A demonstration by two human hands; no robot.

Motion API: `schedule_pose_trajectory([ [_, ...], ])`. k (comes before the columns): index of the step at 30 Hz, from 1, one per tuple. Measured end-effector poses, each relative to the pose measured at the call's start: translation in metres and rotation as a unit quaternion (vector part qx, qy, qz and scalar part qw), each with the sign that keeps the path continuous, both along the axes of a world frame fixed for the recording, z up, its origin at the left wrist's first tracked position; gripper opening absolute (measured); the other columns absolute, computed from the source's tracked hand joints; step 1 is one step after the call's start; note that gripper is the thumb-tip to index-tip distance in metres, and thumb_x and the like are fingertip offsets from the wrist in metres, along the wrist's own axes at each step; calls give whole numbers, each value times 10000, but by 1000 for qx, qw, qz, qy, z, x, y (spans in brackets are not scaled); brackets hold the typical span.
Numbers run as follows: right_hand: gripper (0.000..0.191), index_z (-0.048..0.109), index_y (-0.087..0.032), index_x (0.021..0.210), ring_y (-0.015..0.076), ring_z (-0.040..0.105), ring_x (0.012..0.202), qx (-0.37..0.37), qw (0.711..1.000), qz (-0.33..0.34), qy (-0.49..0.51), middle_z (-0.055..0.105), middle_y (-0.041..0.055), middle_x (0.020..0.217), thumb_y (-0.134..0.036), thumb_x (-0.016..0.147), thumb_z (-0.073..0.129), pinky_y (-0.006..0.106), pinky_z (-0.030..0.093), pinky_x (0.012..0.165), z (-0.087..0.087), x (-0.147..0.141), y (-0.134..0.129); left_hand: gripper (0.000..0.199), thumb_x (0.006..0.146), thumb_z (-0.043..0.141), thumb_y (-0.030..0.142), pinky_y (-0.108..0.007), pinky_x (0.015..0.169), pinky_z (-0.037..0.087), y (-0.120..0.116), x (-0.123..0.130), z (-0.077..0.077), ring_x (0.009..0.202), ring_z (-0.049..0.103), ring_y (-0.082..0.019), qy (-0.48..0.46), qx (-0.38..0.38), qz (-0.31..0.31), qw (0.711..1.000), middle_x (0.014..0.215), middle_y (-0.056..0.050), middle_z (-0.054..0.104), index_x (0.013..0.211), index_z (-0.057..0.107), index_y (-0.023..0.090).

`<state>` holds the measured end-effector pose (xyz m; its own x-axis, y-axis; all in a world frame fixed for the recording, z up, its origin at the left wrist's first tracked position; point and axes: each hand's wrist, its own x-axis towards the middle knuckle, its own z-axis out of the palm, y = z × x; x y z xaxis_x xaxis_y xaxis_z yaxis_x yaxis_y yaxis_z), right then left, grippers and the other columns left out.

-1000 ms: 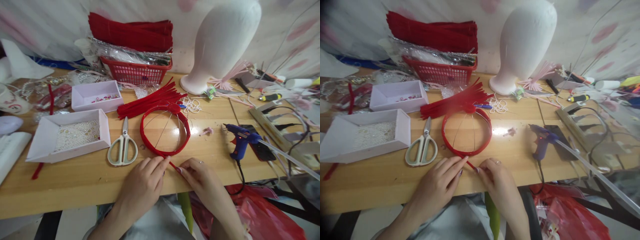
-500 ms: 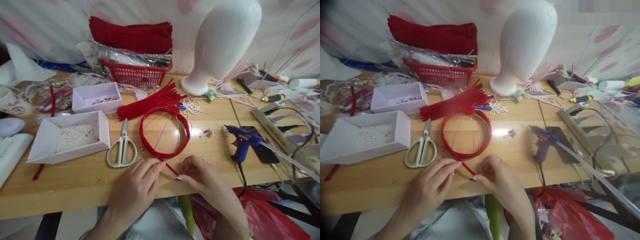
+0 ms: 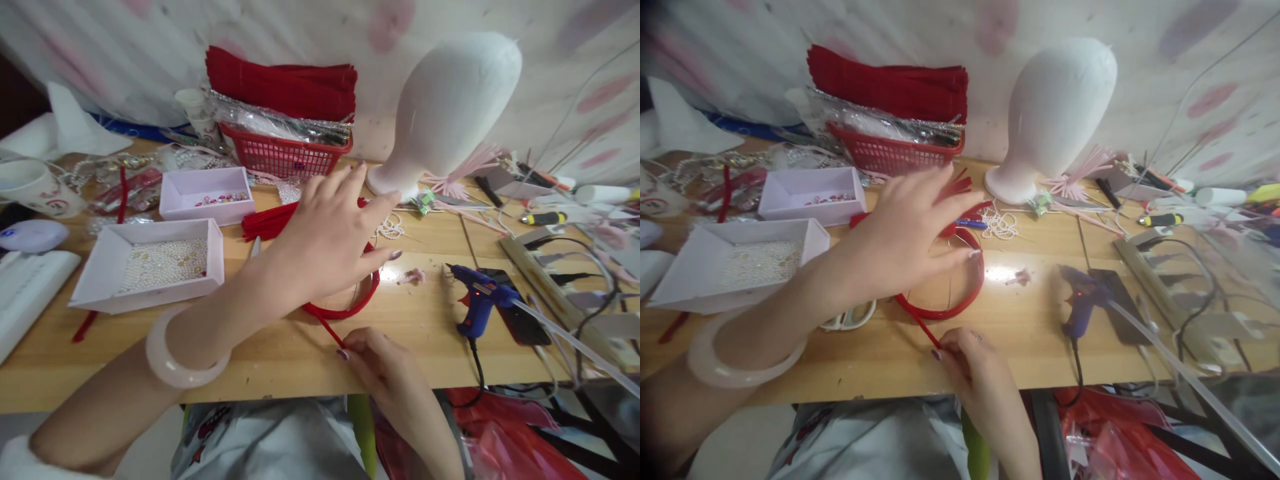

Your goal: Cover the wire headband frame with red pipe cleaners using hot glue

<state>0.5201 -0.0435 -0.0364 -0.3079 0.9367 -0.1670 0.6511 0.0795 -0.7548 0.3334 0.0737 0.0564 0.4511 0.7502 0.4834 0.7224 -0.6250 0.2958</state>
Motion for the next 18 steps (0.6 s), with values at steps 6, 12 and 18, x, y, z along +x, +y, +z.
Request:
schedule_pose_trajectory([
  [6, 189, 653, -224, 912, 197, 649, 811, 51, 998, -18, -25, 703, 32, 852, -271, 989, 488, 303, 486, 724, 5, 16, 18, 251, 869, 476, 98, -481, 963, 485, 7, 14, -12, 1070, 620, -318, 109, -114, -25, 987, 1090, -164, 648, 1036, 663, 81],
  [12, 196, 692, -228, 861, 216, 654, 787, 80, 993, -49, -65, 734, 38, 830, -326, 957, 553, 311, 470, 672, 6, 28, 39, 234, 846, 445, 101, -417, 916, 501, 9, 15, -13, 998, 619, -266, 121, -101, -32, 987, 1009, -132, 663, 947, 657, 109],
  [18, 176, 715, -228, 839, 197, 628, 685, 78, 995, -30, -49, 733, 26, 774, -313, 923, 586, 311, 464, 658, 5, 28, 48, 239, 831, 452, 95, -403, 897, 501, 12, 12, -14, 952, 628, -254, 94, -113, -51, 988, 974, -119, 672, 918, 674, 118],
])
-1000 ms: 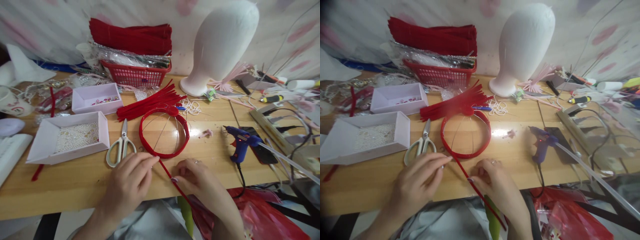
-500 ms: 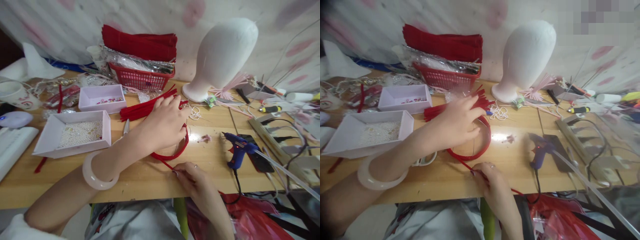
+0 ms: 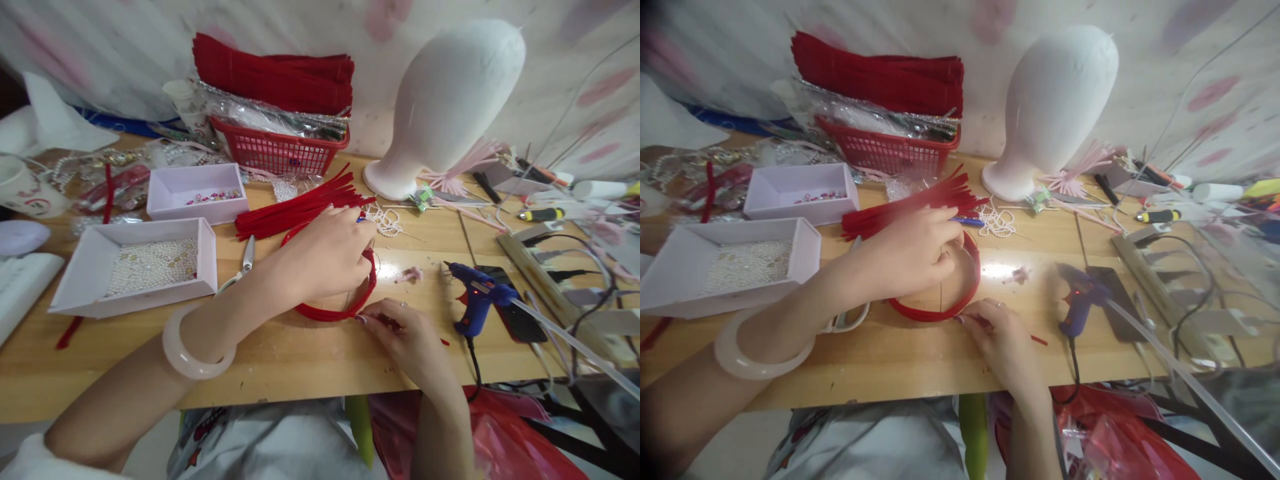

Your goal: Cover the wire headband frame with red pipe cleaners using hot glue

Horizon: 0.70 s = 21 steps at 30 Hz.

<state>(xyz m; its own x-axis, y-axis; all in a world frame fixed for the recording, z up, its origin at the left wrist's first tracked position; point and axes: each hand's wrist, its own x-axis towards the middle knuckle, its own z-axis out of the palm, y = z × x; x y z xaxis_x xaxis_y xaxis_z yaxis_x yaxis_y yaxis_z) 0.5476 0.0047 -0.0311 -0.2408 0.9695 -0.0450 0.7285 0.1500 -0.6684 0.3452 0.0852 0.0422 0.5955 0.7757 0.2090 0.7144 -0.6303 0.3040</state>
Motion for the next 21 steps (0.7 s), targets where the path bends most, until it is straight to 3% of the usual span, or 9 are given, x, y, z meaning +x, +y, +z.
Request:
schedule_pose_trajectory([
  [8, 207, 678, -220, 760, 186, 615, 644, -3, 998, -59, 4, 708, 17, 711, -394, 866, 646, 288, 446, 582, 7, 1, -11, 211, 757, 496, 32, -339, 786, 503, 7, -1, -1, 872, 655, -219, -101, -54, -130, 985, 916, -71, 720, 794, 660, 159],
  [12, 275, 551, -231, 692, 152, 548, 557, 2, 994, -106, 13, 613, -16, 622, -427, 807, 706, 259, 417, 506, 9, 2, -16, 212, 728, 540, -4, -316, 758, 502, 7, 3, 3, 883, 662, -208, -102, -90, -181, 974, 907, -55, 731, 733, 669, 164],
  [14, 252, 538, -240, 770, 140, 520, 525, 5, 992, -123, 26, 569, -41, 602, -413, 800, 719, 244, 408, 477, 9, 2, -18, 237, 707, 550, -25, -303, 796, 512, 9, 5, 3, 917, 671, -199, -122, -110, -210, 964, 937, -48, 745, 727, 684, 169],
  [16, 188, 585, -238, 888, 143, 522, 528, -6, 995, -95, 35, 568, -45, 609, -390, 838, 684, 241, 420, 480, 10, 2, -19, 314, 699, 535, -47, -284, 834, 521, 12, 6, 3, 944, 683, -178, -149, -148, -244, 947, 1004, -31, 757, 811, 720, 180],
  [19, 177, 655, -232, 846, 163, 575, 578, -22, 999, -33, 31, 633, -1, 647, -393, 903, 609, 253, 458, 516, 11, 2, -19, 414, 752, 543, -27, -282, 922, 516, 19, 0, 4, 1056, 679, -165, -208, -178, -239, 931, 1171, -25, 742, 1056, 717, 192],
  [21, 264, 664, -225, 753, 174, 607, 607, -14, 999, -24, 30, 682, 26, 683, -427, 912, 603, 259, 483, 537, 10, 3, -18, 394, 799, 550, 3, -295, 992, 491, 22, -14, 3, 1133, 654, -164, -267, -144, -175, 937, 1226, -29, 726, 1112, 701, 187],
])
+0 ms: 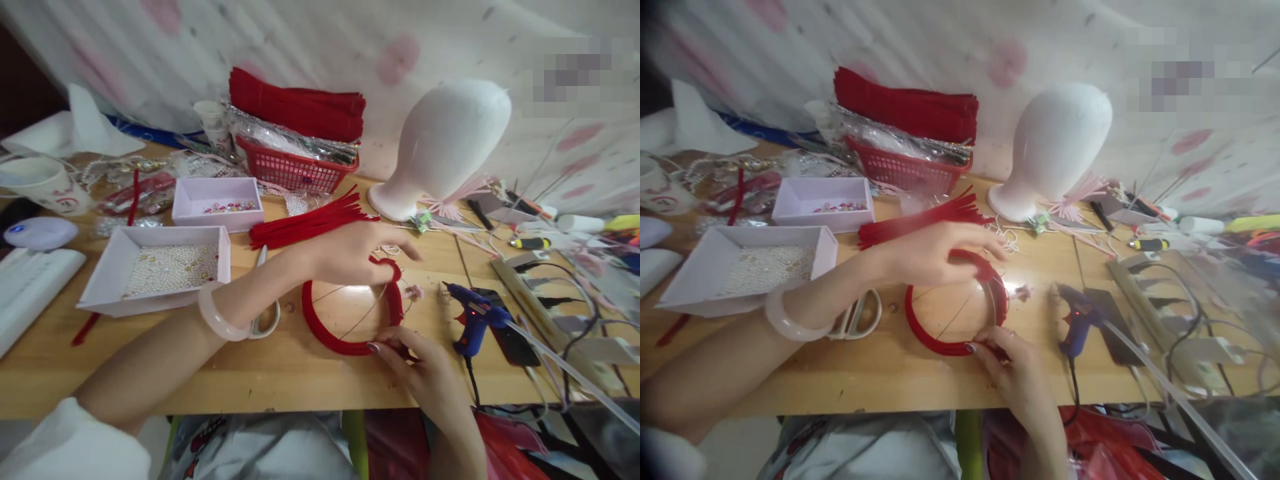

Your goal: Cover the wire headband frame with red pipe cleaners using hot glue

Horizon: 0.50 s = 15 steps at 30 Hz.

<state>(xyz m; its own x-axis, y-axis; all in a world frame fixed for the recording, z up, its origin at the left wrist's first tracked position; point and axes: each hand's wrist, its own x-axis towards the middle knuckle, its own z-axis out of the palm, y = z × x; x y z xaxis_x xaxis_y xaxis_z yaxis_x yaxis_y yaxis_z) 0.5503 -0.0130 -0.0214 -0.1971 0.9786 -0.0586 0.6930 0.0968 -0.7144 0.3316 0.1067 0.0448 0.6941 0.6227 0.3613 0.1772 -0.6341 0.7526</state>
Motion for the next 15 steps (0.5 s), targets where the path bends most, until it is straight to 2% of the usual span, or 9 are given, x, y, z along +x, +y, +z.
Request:
schedule_pose_trajectory([
  [3, 299, 686, -220, 732, 175, 620, 608, 14, 1000, -9, 5, 698, 29, 683, -463, 897, 631, 254, 504, 553, -5, 3, 1, 293, 811, 558, 4, -308, 991, 480, -6, -29, -12, 1051, 666, -159, -39, 29, 147, 988, 1080, -36, 748, 978, 737, 165],
  [5, 301, 697, -220, 729, 177, 632, 612, 12, 1000, -12, 9, 708, 30, 688, -474, 883, 651, 250, 509, 547, -8, 6, 1, 221, 805, 602, 21, -314, 953, 487, -16, -48, -27, 972, 668, -159, -31, 26, 200, 979, 982, -42, 737, 904, 749, 153],
  [7, 290, 708, -219, 736, 180, 637, 604, 12, 1000, -11, 9, 712, 31, 682, -475, 866, 668, 251, 510, 538, -10, 9, 2, 165, 805, 648, 59, -317, 915, 495, -28, -61, -44, 934, 667, -160, -21, -3, 222, 975, 946, -38, 730, 892, 746, 158],
  [10, 263, 710, -222, 738, 178, 627, 576, 11, 1000, -7, 0, 691, 23, 648, -455, 854, 680, 254, 511, 529, -9, 11, 3, 88, 787, 716, 128, -334, 872, 495, -40, -68, -65, 899, 663, -169, -12, -56, 247, 967, 906, -15, 733, 858, 708, 178],
  [15, 191, 715, -221, 810, 184, 655, 598, 6, 1000, -18, 2, 704, 29, 684, -411, 833, 700, 262, 546, 559, -4, 9, 3, 164, 750, 780, 217, -351, 845, 471, -43, -63, -80, 852, 636, -181, 8, -94, 271, 958, 850, -2, 713, 763, 619, 191],
])
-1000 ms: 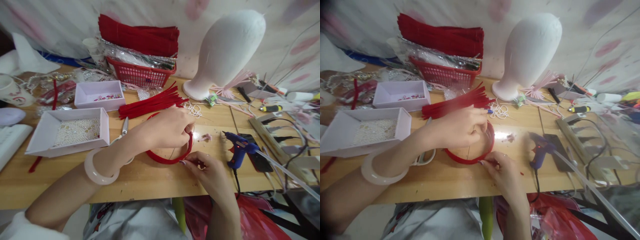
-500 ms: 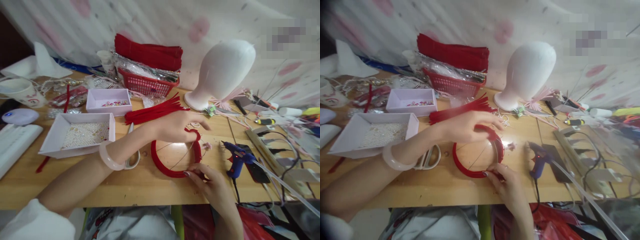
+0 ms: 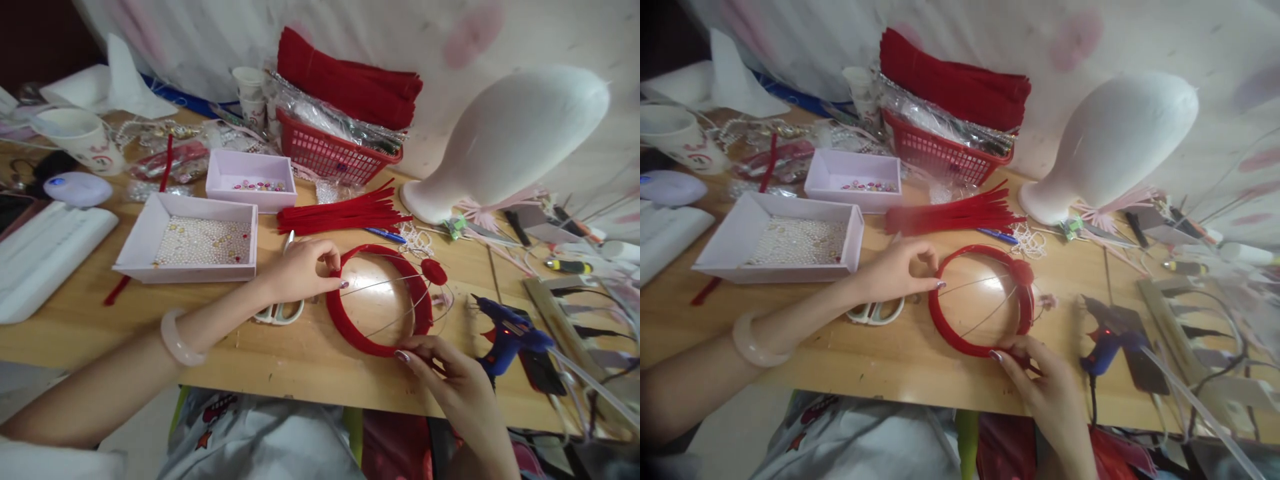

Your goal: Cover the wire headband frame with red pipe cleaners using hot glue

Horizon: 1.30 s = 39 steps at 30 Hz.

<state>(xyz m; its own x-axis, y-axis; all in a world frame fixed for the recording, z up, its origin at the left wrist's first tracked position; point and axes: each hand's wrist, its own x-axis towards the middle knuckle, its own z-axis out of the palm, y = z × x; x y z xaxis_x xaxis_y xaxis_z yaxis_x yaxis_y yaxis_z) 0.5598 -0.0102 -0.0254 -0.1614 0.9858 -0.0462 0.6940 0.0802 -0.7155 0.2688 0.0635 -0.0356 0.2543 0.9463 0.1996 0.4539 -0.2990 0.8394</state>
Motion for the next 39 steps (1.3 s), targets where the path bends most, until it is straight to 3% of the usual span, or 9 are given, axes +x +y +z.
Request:
schedule_pose_trajectory([
  [9, 165, 702, -226, 858, 150, 632, 573, 28, 999, 3, -14, 662, 0, 656, -390, 844, 712, 219, 522, 528, -7, 7, -3, 223, 707, 810, 178, -315, 769, 431, 5, 0, -7, 834, 604, -176, 3, -53, -3, 999, 836, 10, 684, 755, 593, 191],
  [13, 153, 703, -228, 844, 140, 634, 569, 37, 999, 7, -15, 667, -4, 652, -380, 844, 717, 205, 525, 536, -6, 6, -4, 106, 792, 718, 143, -290, 737, 465, -4, -2, 3, 808, 628, -156, -11, -61, 22, 998, 861, 6, 691, 829, 626, 182],
  [15, 154, 701, -229, 847, 140, 638, 567, 24, 1000, 0, -5, 668, -4, 648, -383, 849, 713, 201, 531, 532, -5, 4, -4, 64, 863, 625, 118, -294, 740, 476, -23, -2, 12, 799, 629, -152, 5, -21, 33, 999, 877, -7, 693, 868, 656, 174],
  [18, 156, 696, -230, 861, 137, 632, 554, 2, 1000, -13, 17, 662, -7, 649, -384, 853, 710, 199, 532, 514, -5, 2, -6, 188, 966, 516, 145, -354, 826, 471, -64, 4, 18, 936, 609, -211, 116, 130, -23, 984, 964, -54, 698, 990, 702, 153],
  [21, 162, 690, -229, 862, 132, 627, 546, -8, 999, -17, 36, 660, -4, 665, -389, 856, 710, 193, 527, 489, -8, 0, -6, 373, 1024, 477, 231, -419, 1015, 386, -102, 15, 4, 1165, 535, -260, 230, 221, -54, 946, 1336, -91, 652, 1356, 566, 87],
  [24, 163, 684, -229, 867, 127, 626, 544, -1, 999, -12, 41, 656, -6, 671, -391, 864, 704, 187, 528, 487, -9, -1, -7, 532, 1052, 414, 388, -444, 1049, 323, -120, 26, -16, 1240, 476, -276, 299, 208, -34, 931, 1493, -94, 550, 1487, 430, 83],
  [28, 152, 679, -234, 902, 118, 626, 537, 6, 999, -6, 39, 640, -23, 655, -381, 871, 700, 176, 528, 497, -7, -2, -8, 547, 1062, 378, 402, -448, 1042, 304, -122, 34, -30, 1236, 471, -269, 326, 194, -15, 925, 1517, -86, 527, 1523, 384, 107],
  [39, 168, 710, -219, 881, 136, 647, 608, 16, 1000, 1, 21, 704, 7, 713, -386, 867, 708, 195, 524, 551, -12, 0, -5, 442, 1054, 421, 316, -448, 1037, 315, -120, 35, -31, 1235, 480, -267, 318, 201, -14, 927, 1456, -81, 569, 1454, 485, 138],
])
